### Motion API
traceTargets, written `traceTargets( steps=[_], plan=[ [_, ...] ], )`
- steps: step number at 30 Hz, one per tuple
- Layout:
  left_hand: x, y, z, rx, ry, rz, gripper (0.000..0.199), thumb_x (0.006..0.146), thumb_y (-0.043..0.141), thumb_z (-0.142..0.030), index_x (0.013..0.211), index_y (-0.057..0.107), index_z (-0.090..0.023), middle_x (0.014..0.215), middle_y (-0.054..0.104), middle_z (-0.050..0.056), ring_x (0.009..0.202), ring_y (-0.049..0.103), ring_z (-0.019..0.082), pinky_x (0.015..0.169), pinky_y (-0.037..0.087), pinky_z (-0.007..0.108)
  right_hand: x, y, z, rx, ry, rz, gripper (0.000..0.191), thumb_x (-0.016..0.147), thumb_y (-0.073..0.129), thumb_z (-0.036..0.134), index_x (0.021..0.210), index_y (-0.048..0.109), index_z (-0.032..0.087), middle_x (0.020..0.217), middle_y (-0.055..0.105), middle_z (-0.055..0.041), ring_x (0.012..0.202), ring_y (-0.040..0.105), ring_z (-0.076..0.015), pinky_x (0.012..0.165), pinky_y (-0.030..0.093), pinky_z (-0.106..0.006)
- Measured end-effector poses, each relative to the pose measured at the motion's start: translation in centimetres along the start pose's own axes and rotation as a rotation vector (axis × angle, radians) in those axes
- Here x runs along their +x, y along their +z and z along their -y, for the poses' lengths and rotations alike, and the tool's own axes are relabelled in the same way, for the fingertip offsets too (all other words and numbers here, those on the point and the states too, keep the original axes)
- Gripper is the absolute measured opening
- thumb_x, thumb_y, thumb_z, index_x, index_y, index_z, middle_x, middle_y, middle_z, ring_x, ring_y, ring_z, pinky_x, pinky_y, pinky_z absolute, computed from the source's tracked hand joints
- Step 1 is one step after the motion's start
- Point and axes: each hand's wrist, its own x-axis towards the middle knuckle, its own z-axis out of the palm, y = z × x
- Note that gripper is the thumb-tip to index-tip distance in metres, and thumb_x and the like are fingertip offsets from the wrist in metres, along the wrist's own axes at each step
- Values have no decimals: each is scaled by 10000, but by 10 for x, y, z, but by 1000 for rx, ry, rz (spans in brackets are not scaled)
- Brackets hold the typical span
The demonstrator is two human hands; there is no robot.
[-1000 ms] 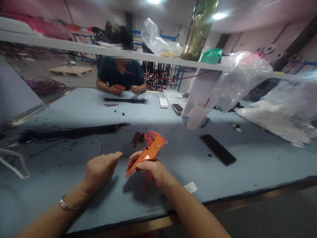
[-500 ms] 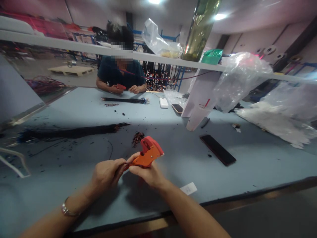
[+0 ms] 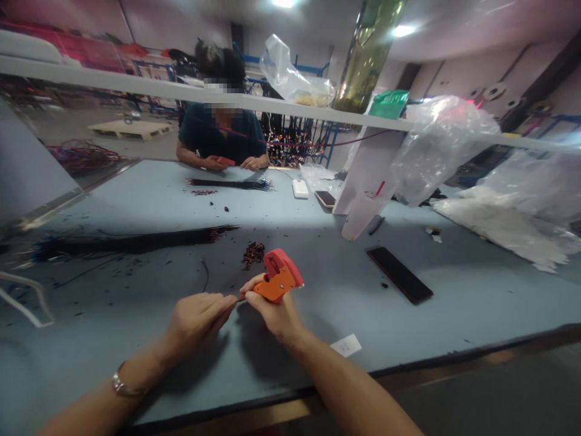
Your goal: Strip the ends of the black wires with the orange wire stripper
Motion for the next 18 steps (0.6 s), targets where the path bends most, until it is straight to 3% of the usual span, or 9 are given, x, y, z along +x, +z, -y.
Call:
traceTargets(
  steps=[9, 18],
  plan=[
    [2, -1, 3, -49, -126, -90, 86, 938, 497, -163, 923, 582, -162, 670, 686, 2, 523, 599, 120, 538, 404, 238, 1, -5, -3, 44, 39, 46, 154, 812, 675, 303, 934, 649, 212, 924, 659, -27, 886, 621, -197, 844, 464, -343],
    [0, 3, -1, -157, -45, -75, 94, 947, 494, -167, 977, 583, -163, 721, 721, 12, 533, 617, 116, 526, 419, 233, 0, 2, -5, -41, 11, 43, 129, 823, 645, 312, 908, 647, 215, 922, 634, -33, 919, 593, -203, 885, 448, -360]
  ],
)
